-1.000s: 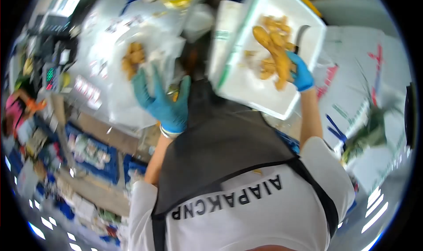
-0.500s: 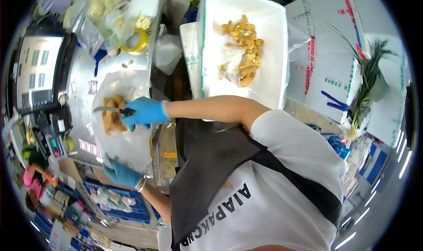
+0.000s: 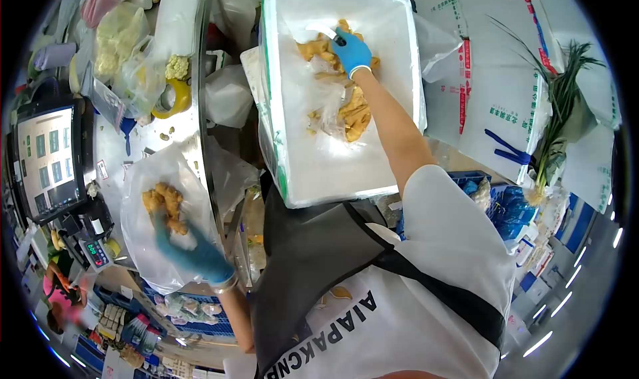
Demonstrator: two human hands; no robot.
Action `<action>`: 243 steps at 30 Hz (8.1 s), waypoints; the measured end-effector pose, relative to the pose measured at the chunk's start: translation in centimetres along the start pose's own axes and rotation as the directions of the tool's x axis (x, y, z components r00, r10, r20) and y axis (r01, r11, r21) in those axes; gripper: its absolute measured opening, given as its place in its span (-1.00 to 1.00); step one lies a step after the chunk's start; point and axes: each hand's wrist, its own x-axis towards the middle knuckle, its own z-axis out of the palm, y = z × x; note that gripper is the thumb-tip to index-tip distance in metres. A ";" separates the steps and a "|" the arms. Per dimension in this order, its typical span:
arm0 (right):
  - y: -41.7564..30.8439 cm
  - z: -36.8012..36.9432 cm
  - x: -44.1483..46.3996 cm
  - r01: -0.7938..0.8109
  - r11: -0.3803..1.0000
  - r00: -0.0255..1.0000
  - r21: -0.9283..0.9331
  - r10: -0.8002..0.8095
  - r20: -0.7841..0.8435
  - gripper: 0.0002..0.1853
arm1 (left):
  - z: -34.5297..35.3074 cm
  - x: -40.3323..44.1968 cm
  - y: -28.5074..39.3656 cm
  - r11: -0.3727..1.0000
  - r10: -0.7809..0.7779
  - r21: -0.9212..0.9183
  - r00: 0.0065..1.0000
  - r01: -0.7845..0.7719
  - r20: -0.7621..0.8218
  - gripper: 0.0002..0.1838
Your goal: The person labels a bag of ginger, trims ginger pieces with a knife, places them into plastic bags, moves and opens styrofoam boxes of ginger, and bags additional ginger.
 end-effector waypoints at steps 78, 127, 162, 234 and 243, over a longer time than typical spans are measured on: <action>-11.0 -11.3 -25.5 -0.233 0.652 0.932 0.721 -0.062 0.357 -0.70 | 8.1 -4.8 9.3 -0.459 0.136 -0.193 0.284 0.867 0.949 -0.48; 4.6 -2.6 -3.9 -0.268 0.958 0.956 0.099 0.252 0.147 -0.37 | 4.5 0.2 9.3 0.641 -0.110 -0.561 0.786 0.524 0.609 -0.59; 0.9 -10.2 -5.2 -0.285 0.948 0.890 0.138 0.208 0.405 -0.50 | 21.1 -2.6 12.7 0.117 0.176 -0.182 0.160 0.976 0.971 -0.59; -6.1 -12.3 -19.1 0.075 0.955 0.939 0.287 -0.165 0.302 -0.71 | 11.4 -5.4 9.6 -0.699 0.457 0.135 0.294 0.702 0.839 -0.38; -14.3 -7.9 -22.6 0.762 0.645 0.629 0.056 -0.759 0.170 -0.31 | 8.1 -6.0 6.0 -0.735 0.286 0.033 0.266 0.677 0.920 -0.34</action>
